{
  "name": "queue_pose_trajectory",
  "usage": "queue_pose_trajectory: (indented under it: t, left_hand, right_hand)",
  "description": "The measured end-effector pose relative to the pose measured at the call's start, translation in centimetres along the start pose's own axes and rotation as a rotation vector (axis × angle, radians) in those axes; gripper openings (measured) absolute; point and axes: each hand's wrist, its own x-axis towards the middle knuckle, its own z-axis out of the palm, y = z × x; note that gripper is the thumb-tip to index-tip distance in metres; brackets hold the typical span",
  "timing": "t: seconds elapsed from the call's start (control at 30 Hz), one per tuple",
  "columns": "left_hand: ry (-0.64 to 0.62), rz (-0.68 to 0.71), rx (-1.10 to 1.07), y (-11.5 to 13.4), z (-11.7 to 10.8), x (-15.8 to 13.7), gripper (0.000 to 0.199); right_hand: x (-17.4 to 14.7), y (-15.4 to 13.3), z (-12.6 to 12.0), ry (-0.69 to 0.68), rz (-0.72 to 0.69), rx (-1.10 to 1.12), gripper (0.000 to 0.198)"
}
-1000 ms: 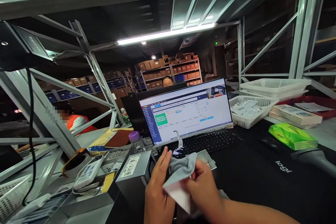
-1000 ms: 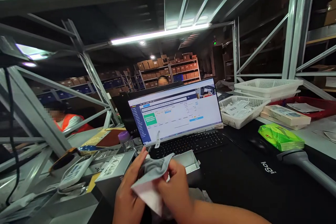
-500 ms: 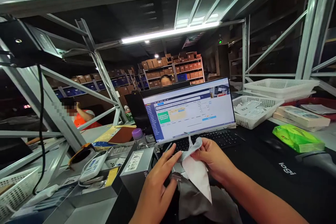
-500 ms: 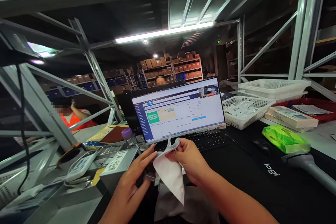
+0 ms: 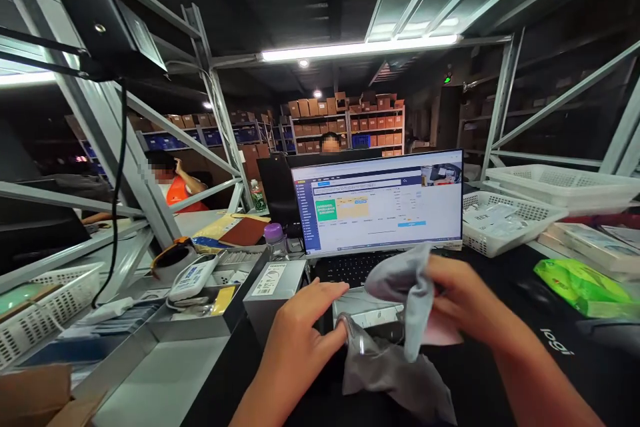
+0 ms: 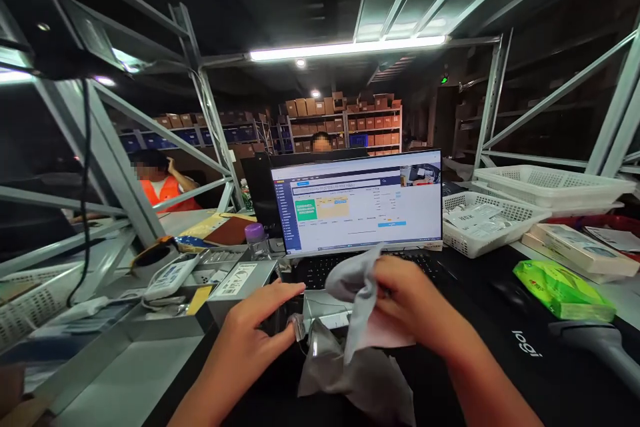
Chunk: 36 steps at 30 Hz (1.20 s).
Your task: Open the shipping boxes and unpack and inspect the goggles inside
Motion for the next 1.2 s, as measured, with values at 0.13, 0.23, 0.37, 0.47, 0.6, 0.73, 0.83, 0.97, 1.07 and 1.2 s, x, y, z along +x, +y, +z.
queue_pose_trajectory:
  t: [0.13, 0.23, 0.37, 0.47, 0.6, 0.73, 0.83, 0.97, 1.07, 1.2]
  left_hand:
    - [-0.007, 0.043, -0.009, 0.6, 0.5, 0.0, 0.041]
    - [-0.033, 0.069, -0.041, 1.0, 1.1, -0.2, 0.039]
    - [-0.077, 0.156, 0.019, 1.6, 2.2, -0.6, 0.022]
    - [-0.067, 0.157, 0.011, 1.4, 2.2, -0.5, 0.019]
    - [-0.012, 0.095, -0.076, 0.8, 1.4, -0.2, 0.031]
    - [-0.014, 0.071, -0.098, 0.9, 1.5, -0.2, 0.034]
    - [-0.048, 0.107, -0.046, 1.4, 1.8, -0.2, 0.019]
    - [-0.035, 0.115, -0.047, 1.4, 1.3, 0.0, 0.019]
    - [0.006, 0.073, -0.098, 1.1, 0.9, 0.1, 0.032]
    - [0.019, 0.057, -0.106, 1.0, 1.4, 0.0, 0.031]
  right_hand:
    - [1.2, -1.3, 3.0, -0.244, 0.021, 0.123, 0.035]
    - [1.4, -1.4, 4.2, -0.254, 0.056, 0.162, 0.036]
    - [0.9, -1.6, 6.6, -0.115, 0.076, -0.003, 0.031]
    - [0.8, -1.6, 7.2, -0.013, 0.061, -0.104, 0.029]
    - [1.2, -0.6, 3.8, -0.316, 0.035, 0.132, 0.032]
    - [1.4, -0.5, 2.8, -0.426, 0.06, 0.172, 0.035]
    - [1.2, -1.4, 5.5, -0.211, 0.159, 0.002, 0.033]
    - [1.3, -1.2, 5.9, -0.222, 0.079, 0.003, 0.033]
    - [1.6, 0.2, 3.0, -0.466, -0.02, 0.196, 0.036]
    - [1.7, 0.3, 2.8, -0.421, 0.036, 0.265, 0.041]
